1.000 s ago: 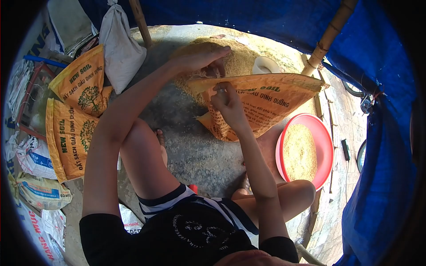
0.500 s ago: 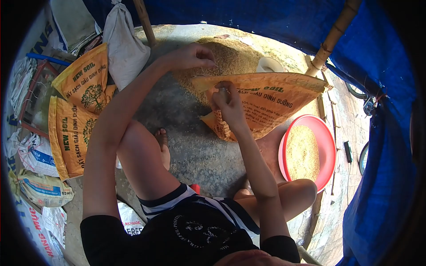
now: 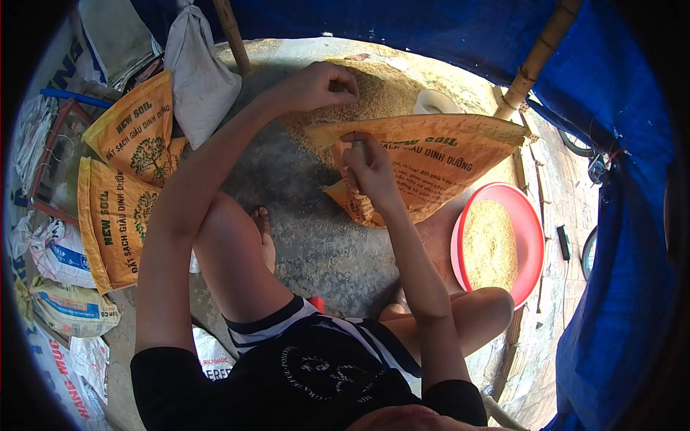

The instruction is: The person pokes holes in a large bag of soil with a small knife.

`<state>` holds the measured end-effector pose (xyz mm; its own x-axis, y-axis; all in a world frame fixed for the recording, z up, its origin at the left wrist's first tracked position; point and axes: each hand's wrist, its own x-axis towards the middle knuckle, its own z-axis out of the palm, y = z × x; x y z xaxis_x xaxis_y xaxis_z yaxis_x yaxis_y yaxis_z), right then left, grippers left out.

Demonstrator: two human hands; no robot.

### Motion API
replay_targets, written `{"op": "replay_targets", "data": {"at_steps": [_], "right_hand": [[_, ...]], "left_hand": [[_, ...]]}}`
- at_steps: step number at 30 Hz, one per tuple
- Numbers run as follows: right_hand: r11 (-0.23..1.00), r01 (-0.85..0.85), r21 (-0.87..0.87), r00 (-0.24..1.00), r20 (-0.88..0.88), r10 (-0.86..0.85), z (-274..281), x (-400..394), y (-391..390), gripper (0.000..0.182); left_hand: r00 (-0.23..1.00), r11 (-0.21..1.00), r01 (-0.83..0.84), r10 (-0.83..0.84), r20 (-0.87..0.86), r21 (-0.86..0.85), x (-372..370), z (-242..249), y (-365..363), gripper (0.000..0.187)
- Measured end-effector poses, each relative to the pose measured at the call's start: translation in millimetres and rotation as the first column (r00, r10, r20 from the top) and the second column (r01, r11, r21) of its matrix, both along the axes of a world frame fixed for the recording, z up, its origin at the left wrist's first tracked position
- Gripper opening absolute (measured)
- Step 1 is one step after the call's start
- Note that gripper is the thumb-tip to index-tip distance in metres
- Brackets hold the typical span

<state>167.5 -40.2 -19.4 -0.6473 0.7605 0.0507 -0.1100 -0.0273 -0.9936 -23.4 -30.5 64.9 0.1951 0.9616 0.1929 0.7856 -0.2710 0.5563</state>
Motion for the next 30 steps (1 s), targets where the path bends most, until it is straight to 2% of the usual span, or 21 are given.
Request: {"op": "replay_targets", "data": {"at_steps": [2,6,8,9,11,12,14,18,20,24,25,26,27,29,30], "right_hand": [[1.000,0.015,-0.020,1.000,0.007,-0.014,1,1,1,0.016],[1.000,-0.025,-0.002,1.000,0.007,0.025,1,7,7,0.023],[0.999,-0.045,0.026,0.999,0.013,0.045,0,10,10,0.026],[0.996,-0.073,0.048,0.997,0.031,0.072,0,11,11,0.027],[0.992,-0.103,0.069,0.994,0.048,0.099,-1,13,13,0.029],[0.991,-0.107,0.076,0.993,0.051,0.103,-2,13,14,0.029],[0.990,-0.112,0.083,0.993,0.054,0.108,-2,12,15,0.029],[0.997,-0.060,0.044,0.998,0.014,0.060,1,10,13,0.029],[0.999,-0.040,0.008,0.999,0.011,0.040,4,9,12,0.029],[0.996,-0.031,-0.088,1.000,-0.010,0.030,7,8,12,0.027],[0.993,-0.031,-0.110,0.999,-0.016,0.029,8,7,11,0.026],[0.993,-0.030,-0.111,0.999,-0.018,0.028,9,7,9,0.026],[0.984,-0.037,-0.174,0.998,-0.058,0.028,10,6,8,0.026],[0.971,-0.050,-0.235,0.995,-0.096,0.028,13,5,6,0.026],[0.961,-0.042,-0.274,0.994,-0.110,0.012,14,4,5,0.026]], "left_hand": [[0.998,0.999,-0.018,0.016,-0.059,-0.030,2,3,1,0.023],[0.999,0.997,0.034,-0.036,-0.020,-0.076,-4,-3,11,0.024],[1.000,0.982,-0.016,0.016,-0.003,-0.188,-3,0,11,0.028],[1.000,0.982,-0.016,0.015,-0.003,-0.189,-4,-3,12,0.028],[0.955,0.892,-0.053,0.177,0.239,-0.450,-8,-13,18,0.030],[0.954,0.891,-0.053,0.178,0.239,-0.450,-12,-23,23,0.030],[0.878,0.778,0.083,0.239,0.416,-0.623,-21,-38,30,0.031],[0.838,0.839,0.116,0.205,0.506,-0.531,-22,-38,21,0.028],[0.786,0.911,0.088,0.185,0.590,-0.403,-31,-42,22,0.027],[0.754,0.936,0.012,0.223,0.618,-0.352,-18,-18,3,0.024],[0.892,0.959,-0.044,0.164,0.422,-0.279,-12,-13,-4,0.026],[0.974,0.978,-0.079,0.117,0.193,-0.192,-6,-10,-10,0.029],[0.975,0.978,-0.079,0.117,0.191,-0.193,1,-9,-16,0.029],[0.980,0.991,-0.082,0.100,-0.174,0.108,13,-9,-27,0.027],[0.979,0.991,-0.085,0.103,-0.174,0.107,16,-12,-27,0.027]]}}
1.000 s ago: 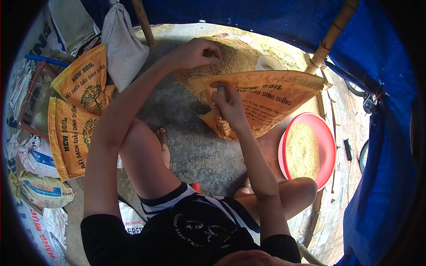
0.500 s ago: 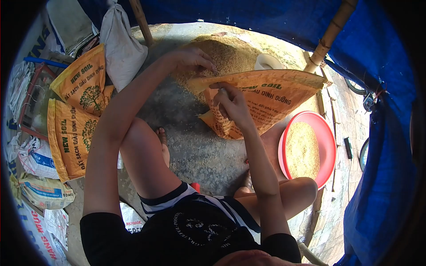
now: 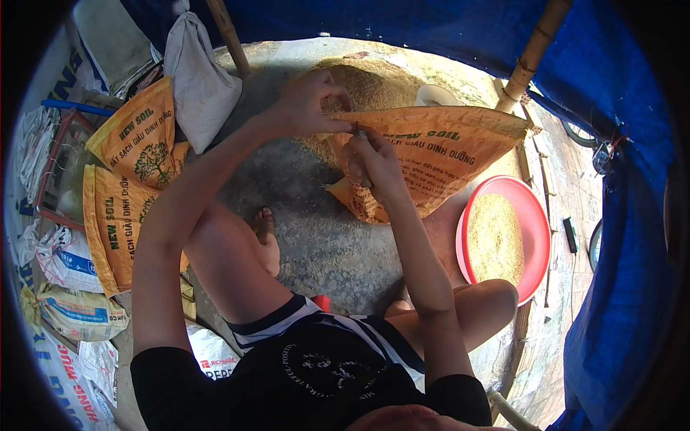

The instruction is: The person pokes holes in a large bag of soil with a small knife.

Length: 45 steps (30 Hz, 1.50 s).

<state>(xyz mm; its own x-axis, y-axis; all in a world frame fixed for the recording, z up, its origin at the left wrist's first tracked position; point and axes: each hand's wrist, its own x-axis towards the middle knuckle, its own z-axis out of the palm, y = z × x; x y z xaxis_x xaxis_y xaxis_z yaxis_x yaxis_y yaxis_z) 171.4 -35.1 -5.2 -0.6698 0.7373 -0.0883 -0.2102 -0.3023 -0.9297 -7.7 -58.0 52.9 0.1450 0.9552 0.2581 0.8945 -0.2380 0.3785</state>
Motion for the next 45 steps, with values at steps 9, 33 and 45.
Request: {"op": "replay_targets", "data": {"at_steps": [9,33,45], "right_hand": [[0.992,-0.013,-0.123,0.992,-0.124,-0.002,-8,-1,-7,0.025],[0.932,0.244,0.267,0.943,0.161,-0.293,-26,-3,-14,0.019],[0.578,-0.704,-0.414,0.581,-0.803,0.132,-28,23,22,0.033]], "left_hand": [[0.997,0.930,-0.077,0.067,0.039,0.359,4,-28,19,0.031],[0.990,0.958,-0.129,0.109,0.090,0.255,-1,-26,32,0.034],[0.980,0.992,-0.085,0.101,0.174,-0.096,-14,-20,36,0.045]]}}
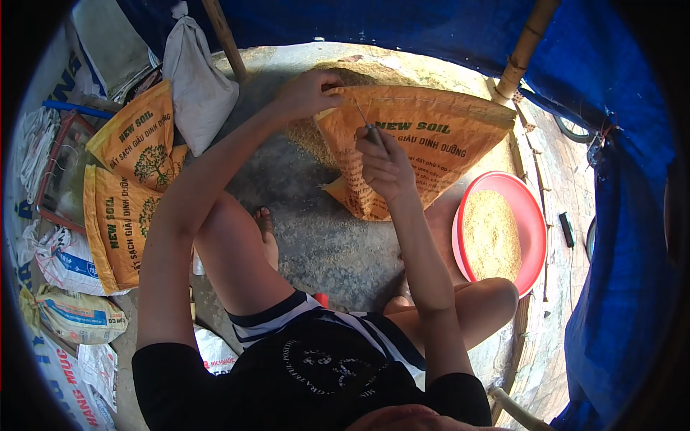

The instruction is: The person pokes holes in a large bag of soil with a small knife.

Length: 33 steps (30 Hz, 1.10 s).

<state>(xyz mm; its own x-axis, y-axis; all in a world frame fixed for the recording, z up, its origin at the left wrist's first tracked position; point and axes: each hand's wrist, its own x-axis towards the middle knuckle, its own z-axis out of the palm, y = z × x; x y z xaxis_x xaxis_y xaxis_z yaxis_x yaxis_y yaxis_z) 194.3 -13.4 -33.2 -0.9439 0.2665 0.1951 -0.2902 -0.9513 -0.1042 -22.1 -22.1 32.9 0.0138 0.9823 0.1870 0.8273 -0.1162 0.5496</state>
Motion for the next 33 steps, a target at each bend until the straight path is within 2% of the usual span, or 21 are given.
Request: {"op": "replay_targets", "data": {"at_steps": [1,2,4,5,6,7,8,11,13,14,16,17,19,20,22,25,27,29,31,32,33], "right_hand": [[0.981,-0.102,-0.165,0.982,-0.172,0.073,-3,-1,1,0.032],[0.981,-0.102,-0.167,0.982,-0.172,0.073,-7,0,4,0.032],[0.989,-0.114,0.090,0.993,-0.026,0.117,-6,0,5,0.035],[0.989,-0.117,0.089,0.993,-0.026,0.119,-5,1,4,0.035],[0.845,-0.059,0.531,0.917,0.363,-0.164,9,2,-5,0.035],[0.516,-0.206,0.832,0.661,0.507,-0.554,17,4,-11,0.036],[0.517,-0.206,0.831,0.661,0.508,-0.553,19,5,-10,0.036],[0.568,-0.100,0.817,0.667,0.479,-0.571,20,9,-2,0.033],[0.370,-0.122,0.921,0.680,0.349,-0.645,17,10,2,0.030],[0.371,-0.121,0.921,0.679,0.350,-0.646,17,12,4,0.030],[0.119,-0.305,0.945,0.480,0.260,-0.838,17,15,8,0.030],[0.120,-0.304,0.945,0.479,0.260,-0.838,18,18,9,0.030],[-0.288,-0.442,0.850,0.328,-0.145,-0.934,26,27,6,0.025],[-0.288,-0.442,0.850,0.328,-0.145,-0.933,30,31,6,0.025],[-0.346,-0.669,0.658,0.260,-0.229,-0.938,39,37,5,0.020],[-0.259,-0.657,0.708,0.141,-0.223,-0.965,52,34,1,0.017],[-0.340,-0.652,0.678,0.231,-0.249,-0.941,44,38,4,0.017],[-0.419,-0.638,0.647,0.320,-0.271,-0.908,33,42,11,0.018],[-0.255,-0.584,0.770,0.315,-0.075,-0.946,32,40,15,0.019],[-0.257,-0.584,0.770,0.317,-0.075,-0.945,33,43,17,0.019],[-0.084,-0.586,0.806,0.401,0.199,-0.894,52,43,12,0.020]], "left_hand": [[1.000,1.000,-0.016,0.016,0.012,0.021,-3,-3,1,0.045],[0.999,0.999,-0.033,0.032,0.024,0.041,-5,-6,2,0.045],[0.998,0.998,-0.053,0.054,-0.026,0.037,0,2,-5,0.045],[0.994,0.997,-0.075,0.077,-0.077,0.035,2,6,-8,0.046],[0.994,0.996,-0.077,0.079,-0.077,0.033,1,5,-8,0.046],[0.996,0.997,-0.076,0.077,-0.042,0.034,0,4,-8,0.046],[0.997,0.997,-0.073,0.074,-0.006,0.033,-1,3,-7,0.047],[0.995,0.996,-0.089,0.089,-0.051,-0.002,4,12,-13,0.047],[0.996,0.997,-0.075,0.074,-0.040,-0.032,10,26,-21,0.046],[0.998,0.996,-0.060,0.059,-0.029,-0.059,12,29,-22,0.046],[0.998,0.998,-0.055,0.054,-0.036,-0.043,8,25,-20,0.045],[0.998,0.998,-0.049,0.048,-0.043,-0.026,6,23,-18,0.044],[0.997,0.997,-0.059,0.057,-0.042,-0.047,9,28,-21,0.045],[0.997,0.995,-0.070,0.067,-0.040,-0.070,9,30,-22,0.045],[0.996,0.998,-0.060,0.061,-0.060,0.024,-1,13,-15,0.044],[0.990,0.990,-0.066,0.080,-0.115,0.121,-4,8,-15,0.042],[0.983,0.989,-0.084,0.102,-0.150,0.125,2,17,-20,0.042],[0.991,0.996,-0.081,0.076,-0.111,-0.033,11,30,-26,0.042],[0.994,0.995,-0.080,0.076,-0.079,-0.055,15,33,-29,0.042],[0.996,0.994,-0.081,0.078,-0.045,-0.076,16,34,-30,0.042],[0.995,0.994,-0.086,0.083,-0.046,-0.073,13,31,-30,0.042]]}}
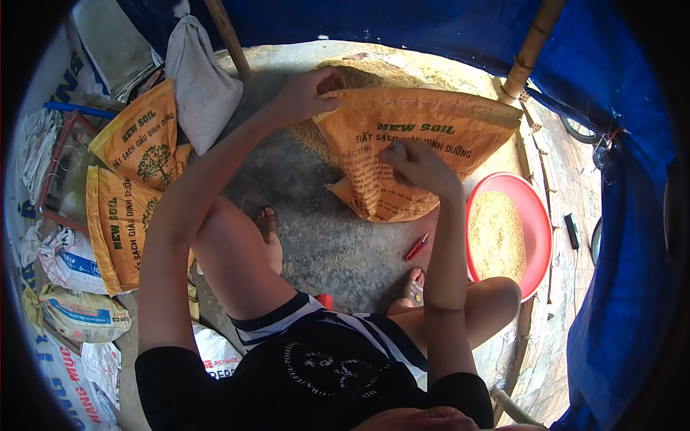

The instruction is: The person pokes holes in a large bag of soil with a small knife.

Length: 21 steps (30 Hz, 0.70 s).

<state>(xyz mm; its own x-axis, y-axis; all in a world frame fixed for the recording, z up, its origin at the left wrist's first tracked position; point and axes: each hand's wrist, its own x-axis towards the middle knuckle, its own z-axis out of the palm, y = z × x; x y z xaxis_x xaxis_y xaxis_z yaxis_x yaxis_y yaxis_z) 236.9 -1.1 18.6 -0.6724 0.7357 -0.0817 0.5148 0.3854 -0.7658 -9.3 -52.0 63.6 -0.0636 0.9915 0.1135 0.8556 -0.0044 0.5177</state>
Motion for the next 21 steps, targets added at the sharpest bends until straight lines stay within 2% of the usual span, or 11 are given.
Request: {"op": "replay_targets", "data": {"at_steps": [1,2,4,7,8,9,11,15,17,19,21], "right_hand": [[0.955,-0.083,-0.285,0.996,0.012,0.090,10,0,-3,0.021],[0.955,-0.083,-0.285,0.996,0.013,0.090,4,-2,-1,0.021],[0.968,0.139,0.211,0.958,-0.278,-0.077,-14,-12,3,0.023],[0.924,0.167,0.345,0.845,-0.533,0.047,-25,-28,-1,0.024],[0.924,0.166,0.344,0.845,-0.532,0.046,-29,-34,-5,0.024],[0.907,0.216,0.362,0.849,-0.529,0.010,-32,-40,-9,0.024],[0.887,0.264,0.379,0.850,-0.526,-0.028,-41,-51,-14,0.025],[0.930,0.307,0.203,0.804,-0.578,-0.139,-57,-61,-18,0.024],[0.954,0.279,0.110,0.786,-0.597,-0.161,-60,-64,-18,0.023],[0.981,0.154,-0.118,0.684,-0.704,-0.192,-60,-66,-17,0.022],[0.981,0.134,-0.140,0.688,-0.700,-0.194,-56,-65,-18,0.021]], "left_hand": [[0.997,0.995,0.063,-0.065,0.030,0.071,-1,-6,1,0.043],[0.989,0.982,0.124,-0.133,0.058,0.144,-2,-11,2,0.043],[0.980,0.975,0.185,-0.191,0.045,0.124,-3,-12,5,0.044],[0.945,0.948,0.310,-0.316,0.085,0.074,-13,-21,13,0.044],[0.911,0.922,0.385,-0.387,0.143,0.047,-17,-26,16,0.044],[0.910,0.921,0.386,-0.388,0.144,0.049,-12,-20,14,0.044],[0.969,0.956,0.245,-0.249,-0.005,-0.164,-5,-8,10,0.040],[0.959,0.959,0.277,-0.272,0.085,-0.062,-23,-31,24,0.036],[0.967,0.968,0.251,-0.249,-0.045,0.030,-24,-29,22,0.039],[0.973,0.975,0.223,-0.221,-0.067,0.017,-16,-15,14,0.039],[0.977,0.981,0.195,-0.194,-0.091,0.004,-11,-10,10,0.040]]}}
